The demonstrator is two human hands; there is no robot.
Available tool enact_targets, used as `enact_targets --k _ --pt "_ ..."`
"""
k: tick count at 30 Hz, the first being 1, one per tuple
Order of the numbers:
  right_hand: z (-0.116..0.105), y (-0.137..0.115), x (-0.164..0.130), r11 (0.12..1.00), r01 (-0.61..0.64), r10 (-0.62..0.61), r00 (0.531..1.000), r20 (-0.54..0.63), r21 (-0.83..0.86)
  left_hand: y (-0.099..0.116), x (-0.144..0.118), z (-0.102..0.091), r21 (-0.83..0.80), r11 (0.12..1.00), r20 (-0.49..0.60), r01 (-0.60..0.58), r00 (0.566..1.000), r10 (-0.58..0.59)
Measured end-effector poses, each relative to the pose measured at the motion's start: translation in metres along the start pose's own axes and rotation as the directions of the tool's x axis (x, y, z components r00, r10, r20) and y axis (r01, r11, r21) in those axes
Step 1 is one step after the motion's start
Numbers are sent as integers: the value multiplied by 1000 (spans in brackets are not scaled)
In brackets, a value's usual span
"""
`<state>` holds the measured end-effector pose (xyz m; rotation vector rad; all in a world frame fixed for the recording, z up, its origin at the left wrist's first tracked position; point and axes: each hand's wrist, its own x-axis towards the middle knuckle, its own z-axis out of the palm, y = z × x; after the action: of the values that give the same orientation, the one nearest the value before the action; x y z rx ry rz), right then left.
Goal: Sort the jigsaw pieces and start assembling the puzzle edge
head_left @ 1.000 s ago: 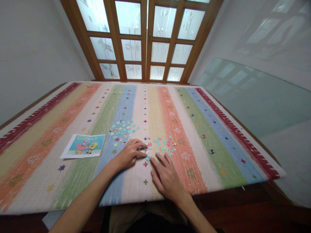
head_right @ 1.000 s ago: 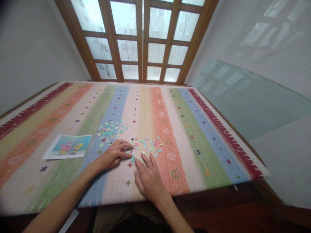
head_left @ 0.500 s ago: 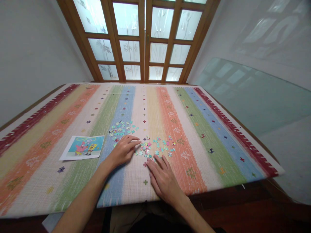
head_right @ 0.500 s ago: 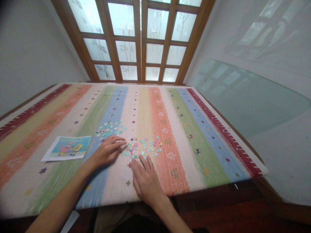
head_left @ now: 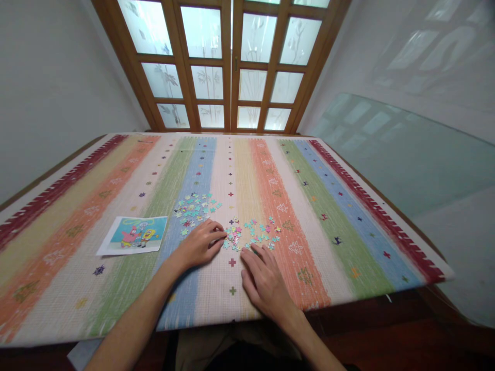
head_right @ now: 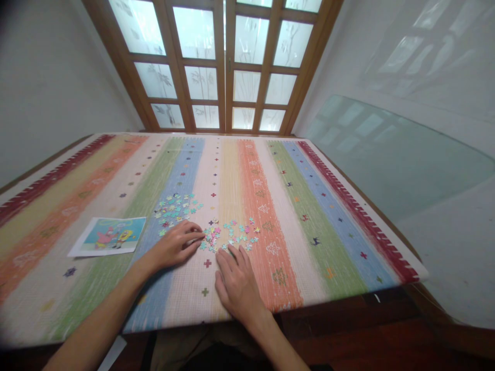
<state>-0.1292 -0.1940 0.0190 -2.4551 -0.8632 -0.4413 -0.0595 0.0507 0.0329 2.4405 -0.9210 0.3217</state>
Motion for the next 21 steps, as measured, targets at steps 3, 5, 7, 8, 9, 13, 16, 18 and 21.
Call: enact_targets --k 3,5,7,8,9,13,16,18,21 --pt "-2 3 1 1000 1 -1 1000 28 15 1 0 -1 4 1000 -1 -1 1000 1" --pt "-3 4 2 1000 5 -6 999 48 27 1 0 -1 9 1000 -6 -3 1000 3" --pt "-4 6 2 999 10 -12 998 62 36 1 0 -1 7 1000 -13 -3 1000 3" --pt "-4 7 3 999 7 -10 998 68 39 1 1 -1 5 1000 -14 -4 1000 4" --pt "-4 8 5 999 1 -4 997 72 42 1 1 -1 1 1000 -15 -5 1000 5" --pt "-3 14 16 998 -54 50 994 101 38 2 1 -1 -12 1000 -21 -12 1000 11" --pt "-1 18 28 997 -61 56 992 116 38 4 1 -2 -15 1000 -13 -8 1000 8" --pt "1 19 34 998 -55 50 992 117 40 5 1 -2 -14 1000 -2 -3 1000 2" --pt "5 21 40 999 -39 35 992 119 28 5 1 -3 -10 1000 -5 1 1000 -1"
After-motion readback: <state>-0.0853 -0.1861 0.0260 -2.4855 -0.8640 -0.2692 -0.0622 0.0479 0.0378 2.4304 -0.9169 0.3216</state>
